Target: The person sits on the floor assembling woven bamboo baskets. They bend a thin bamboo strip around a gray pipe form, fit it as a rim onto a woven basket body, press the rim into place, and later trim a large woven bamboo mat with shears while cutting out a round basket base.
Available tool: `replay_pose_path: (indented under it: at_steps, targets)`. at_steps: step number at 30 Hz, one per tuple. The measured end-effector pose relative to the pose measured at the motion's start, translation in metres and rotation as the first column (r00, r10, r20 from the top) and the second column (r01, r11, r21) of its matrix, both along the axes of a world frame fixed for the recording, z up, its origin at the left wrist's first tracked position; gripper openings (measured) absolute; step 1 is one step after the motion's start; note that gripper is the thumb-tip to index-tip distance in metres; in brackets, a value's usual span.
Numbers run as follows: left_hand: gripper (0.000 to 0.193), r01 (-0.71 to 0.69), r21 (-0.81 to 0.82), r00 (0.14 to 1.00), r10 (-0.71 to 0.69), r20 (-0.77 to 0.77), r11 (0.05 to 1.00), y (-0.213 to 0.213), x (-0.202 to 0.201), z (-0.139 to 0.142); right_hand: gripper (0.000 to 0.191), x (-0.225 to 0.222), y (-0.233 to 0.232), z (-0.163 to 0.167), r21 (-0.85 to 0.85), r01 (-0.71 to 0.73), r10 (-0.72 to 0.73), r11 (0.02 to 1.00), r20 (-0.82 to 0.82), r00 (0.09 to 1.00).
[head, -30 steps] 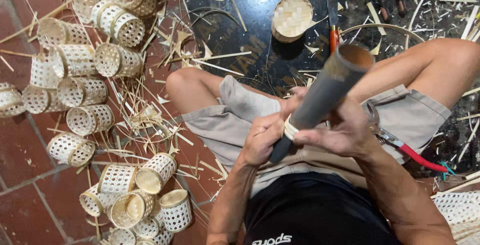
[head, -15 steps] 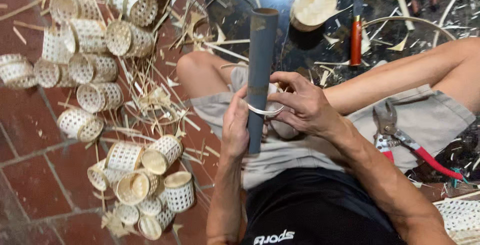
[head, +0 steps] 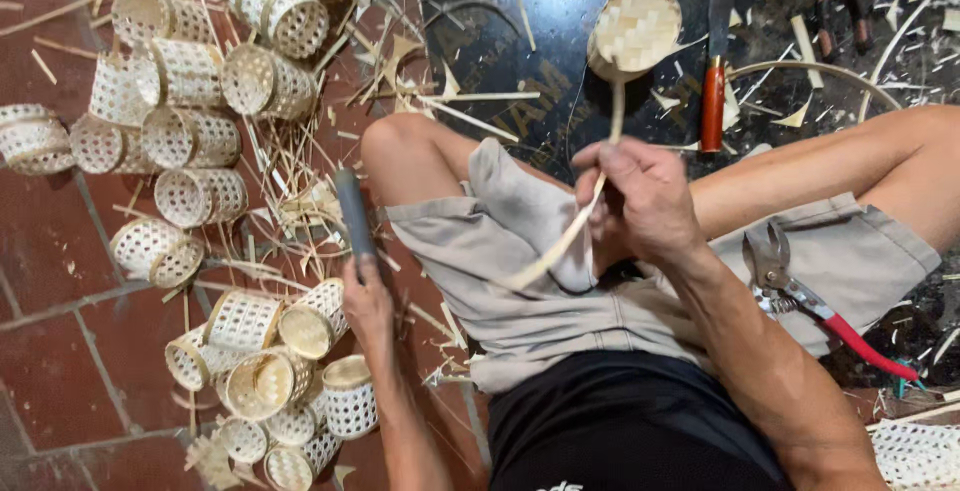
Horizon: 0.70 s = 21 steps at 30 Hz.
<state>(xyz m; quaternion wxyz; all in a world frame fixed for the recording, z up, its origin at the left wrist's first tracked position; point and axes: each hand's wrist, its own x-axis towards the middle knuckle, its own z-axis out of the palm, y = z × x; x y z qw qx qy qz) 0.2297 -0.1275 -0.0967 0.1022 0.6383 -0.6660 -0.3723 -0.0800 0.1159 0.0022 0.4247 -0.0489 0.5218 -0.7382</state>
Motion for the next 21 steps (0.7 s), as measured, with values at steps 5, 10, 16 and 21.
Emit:
replay_pose_path:
  at_steps: [5,10,16,21]
  targets:
    - [0.039,0.351,-0.361,0.935,-0.299,0.191,0.864,-0.004,-0.002,-0.023,0.031,0.015,0.001,-0.005,-0.036,-0.146,0.150,0.989,0.243,0.958]
    - [0.033,0.224,-0.040,0.717,-0.192,-0.670,0.974,0.022,-0.058,0.045,0.029,0.040,-0.003,-0.017,-0.138,-0.381,0.405,0.914,0.343,0.848]
    - [0.023,0.764,0.230,0.314,-0.037,-0.949,0.603,0.072,-0.158,0.108,0.039,0.046,0.014,-0.040,-0.447,-0.387,0.563,0.806,0.378,0.735]
    - [0.015,0.827,0.101,0.085,0.056,-0.995,0.552,0.078,-0.181,0.138,0.024,-0.088,0.075,-0.054,0.548,0.321,0.629,0.773,-0.732,-0.264]
